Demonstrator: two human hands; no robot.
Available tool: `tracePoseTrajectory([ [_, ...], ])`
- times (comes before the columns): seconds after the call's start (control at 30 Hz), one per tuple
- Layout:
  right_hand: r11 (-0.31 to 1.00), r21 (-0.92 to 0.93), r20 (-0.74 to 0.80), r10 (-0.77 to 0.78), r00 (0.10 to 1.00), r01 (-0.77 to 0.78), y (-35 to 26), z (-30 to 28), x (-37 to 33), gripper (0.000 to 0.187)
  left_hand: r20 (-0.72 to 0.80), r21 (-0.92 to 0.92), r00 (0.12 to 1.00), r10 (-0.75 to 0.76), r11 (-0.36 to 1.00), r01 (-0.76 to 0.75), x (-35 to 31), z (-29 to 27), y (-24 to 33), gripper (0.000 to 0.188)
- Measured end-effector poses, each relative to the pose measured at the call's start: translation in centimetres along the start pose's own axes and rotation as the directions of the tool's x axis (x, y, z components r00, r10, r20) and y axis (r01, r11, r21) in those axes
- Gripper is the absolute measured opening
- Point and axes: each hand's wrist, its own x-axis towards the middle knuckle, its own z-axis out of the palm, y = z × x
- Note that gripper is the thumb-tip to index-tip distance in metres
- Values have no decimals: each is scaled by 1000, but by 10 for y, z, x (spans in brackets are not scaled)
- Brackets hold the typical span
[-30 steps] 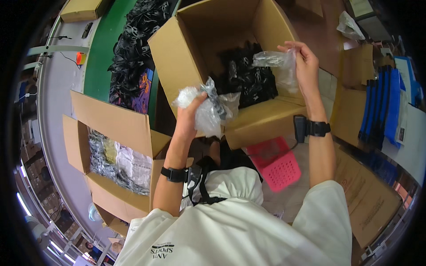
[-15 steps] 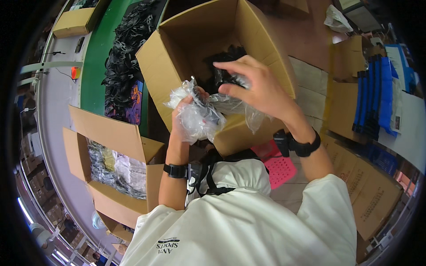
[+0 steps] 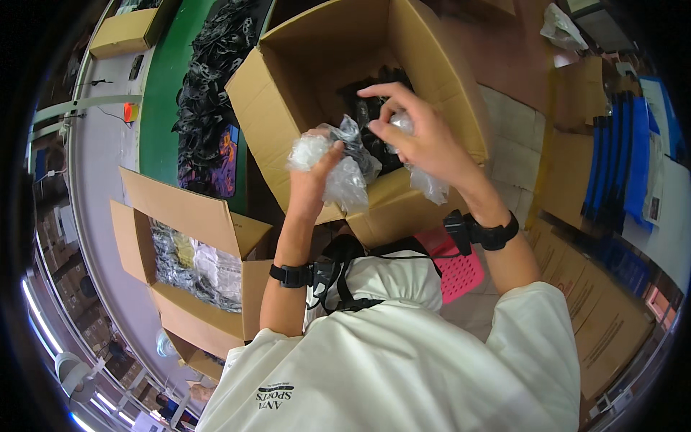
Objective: Packing components into cardboard boxes at a factory workstation.
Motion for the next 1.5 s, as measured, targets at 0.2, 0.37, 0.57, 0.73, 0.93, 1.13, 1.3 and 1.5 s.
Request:
tracePoseTrajectory([
  [0.2,912,-327,-2,-261,965,246,11,4,3,14,166,199,985,41,977,-74,-3,10,7,22],
  [0.37,853,-475,-125,-310,942,218,26,-1,-3,14,139,265,986,87,957,-121,-3,8,-5,22],
  [0.57,950,-290,-347,-220,912,119,15,6,-6,14,88,240,986,138,958,-156,-3,0,-21,20],
  [0.73,936,-309,-323,-273,906,172,32,-7,6,14,-108,85,993,50,996,-41,-19,-42,-10,15],
  [0.93,878,-447,-476,-397,785,172,60,-26,24,20,-351,-227,929,113,953,-202,-85,-155,18,25],
  [1.13,979,77,-447,-136,884,189,53,-16,16,21,-287,-415,952,104,882,-221,-152,-195,44,18],
  [1.3,751,652,186,-296,937,108,11,129,-61,14,-4,-499,970,-243,841,209,-169,-117,14,27],
  [1.5,476,-605,384,-527,758,638,54,238,-130,21,272,-871,938,-217,358,335,-198,-106,-65,44],
])
